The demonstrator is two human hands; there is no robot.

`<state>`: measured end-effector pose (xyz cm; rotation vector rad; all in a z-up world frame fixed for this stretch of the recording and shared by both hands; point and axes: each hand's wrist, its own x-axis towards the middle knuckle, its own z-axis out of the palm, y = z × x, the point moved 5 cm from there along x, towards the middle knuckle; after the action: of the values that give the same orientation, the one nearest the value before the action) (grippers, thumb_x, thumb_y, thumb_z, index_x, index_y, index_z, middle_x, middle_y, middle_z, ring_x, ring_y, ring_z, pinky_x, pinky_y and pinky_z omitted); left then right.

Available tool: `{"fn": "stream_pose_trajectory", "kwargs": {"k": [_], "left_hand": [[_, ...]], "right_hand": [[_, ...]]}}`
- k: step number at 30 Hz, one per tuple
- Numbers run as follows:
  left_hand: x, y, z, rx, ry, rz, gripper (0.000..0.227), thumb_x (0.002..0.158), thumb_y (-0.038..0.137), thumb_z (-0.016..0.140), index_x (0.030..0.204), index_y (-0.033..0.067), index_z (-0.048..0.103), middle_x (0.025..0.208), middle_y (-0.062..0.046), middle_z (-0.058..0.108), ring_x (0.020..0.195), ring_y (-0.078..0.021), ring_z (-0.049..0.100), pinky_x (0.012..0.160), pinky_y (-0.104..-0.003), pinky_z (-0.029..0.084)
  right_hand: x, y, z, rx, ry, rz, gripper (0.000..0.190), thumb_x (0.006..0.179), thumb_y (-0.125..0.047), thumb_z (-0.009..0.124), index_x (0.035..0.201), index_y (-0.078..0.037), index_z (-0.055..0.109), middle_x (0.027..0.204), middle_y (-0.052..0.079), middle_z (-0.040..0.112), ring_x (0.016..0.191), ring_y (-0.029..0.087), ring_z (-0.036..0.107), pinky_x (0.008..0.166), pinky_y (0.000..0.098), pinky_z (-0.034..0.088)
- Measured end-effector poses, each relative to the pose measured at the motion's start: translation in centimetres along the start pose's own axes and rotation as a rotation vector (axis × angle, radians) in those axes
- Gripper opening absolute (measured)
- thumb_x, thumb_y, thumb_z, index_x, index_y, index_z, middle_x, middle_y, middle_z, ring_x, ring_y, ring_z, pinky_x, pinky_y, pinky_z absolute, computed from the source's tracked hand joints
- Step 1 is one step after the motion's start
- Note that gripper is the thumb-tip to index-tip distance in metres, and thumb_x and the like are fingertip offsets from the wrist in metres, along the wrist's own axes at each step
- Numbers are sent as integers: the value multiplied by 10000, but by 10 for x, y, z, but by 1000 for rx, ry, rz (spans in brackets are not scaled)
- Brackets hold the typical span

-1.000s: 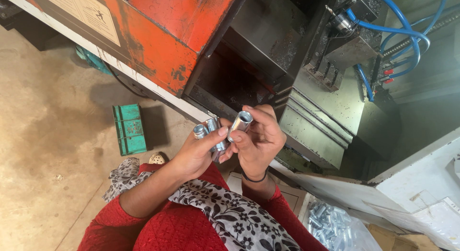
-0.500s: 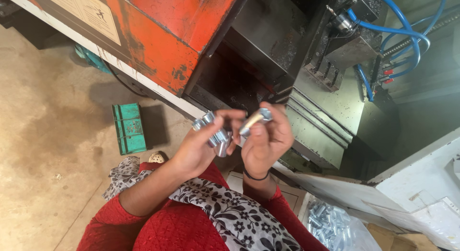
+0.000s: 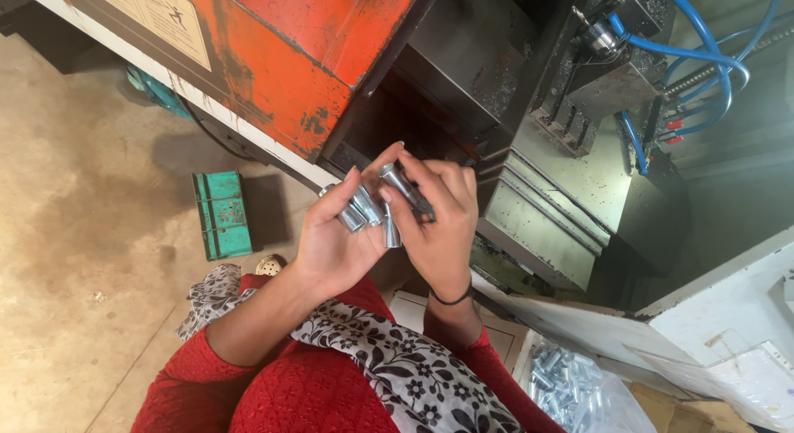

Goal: The person repeatedly picks up small cylindrical metal parts from a lathe machine, visually inspects them by turning them over in their hands, and places them back into the machine. The person handles the parts one at a time and in small groups throughout the clip.

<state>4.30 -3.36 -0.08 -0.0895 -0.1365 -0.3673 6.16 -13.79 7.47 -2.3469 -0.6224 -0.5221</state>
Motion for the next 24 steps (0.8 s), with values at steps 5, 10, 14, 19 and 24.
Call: {"fn": "stream_pose_trajectory", "kwargs": {"k": [5,10,14,19,24], "left_hand": [[4,0,-15,124,142,-26,590,1040,392,448,1555,116,364,1376,-109,617,1202,-231,637,1070,-478,486],[8,-5,-27,21,93,-104,555,1134,379,463,1572,41,426,1342,-108,614,1183,-216,641,1054,-432,522],[13,-11,-21,-7,-6,-151,473,1250,423,454,1406,-23,462,1310,-150,631,1198,-245,641,1053,-409,515],[20,-9,-7,93,183,-188,601,1010,479,441,1428,49,480,1260,-133,663,1163,-265,658,1034,-432,534],[31,-7,-16,160,360,-190,464,995,285,539,1392,50,492,1235,-160,667,1199,-351,659,981,-458,591]], "right_hand": [[7,-11,-9,218,-322,-34,575,743,-81,825,1298,-74,674,1270,83,641,1128,271,561,850,297,587],[23,-3,-12,69,-503,-219,690,704,-89,865,1360,-65,651,1362,83,639,1113,262,598,964,374,531],[24,31,-11,217,-616,-13,690,698,-98,870,1357,-78,666,1276,69,637,1099,191,665,845,301,589],[14,73,-16,1026,-418,128,694,769,-34,899,1406,1,626,1281,137,576,1032,195,598,794,280,534],[-9,89,-10,1962,-199,193,743,891,-77,815,1545,34,479,1439,169,496,1168,223,632,891,268,618]]}}
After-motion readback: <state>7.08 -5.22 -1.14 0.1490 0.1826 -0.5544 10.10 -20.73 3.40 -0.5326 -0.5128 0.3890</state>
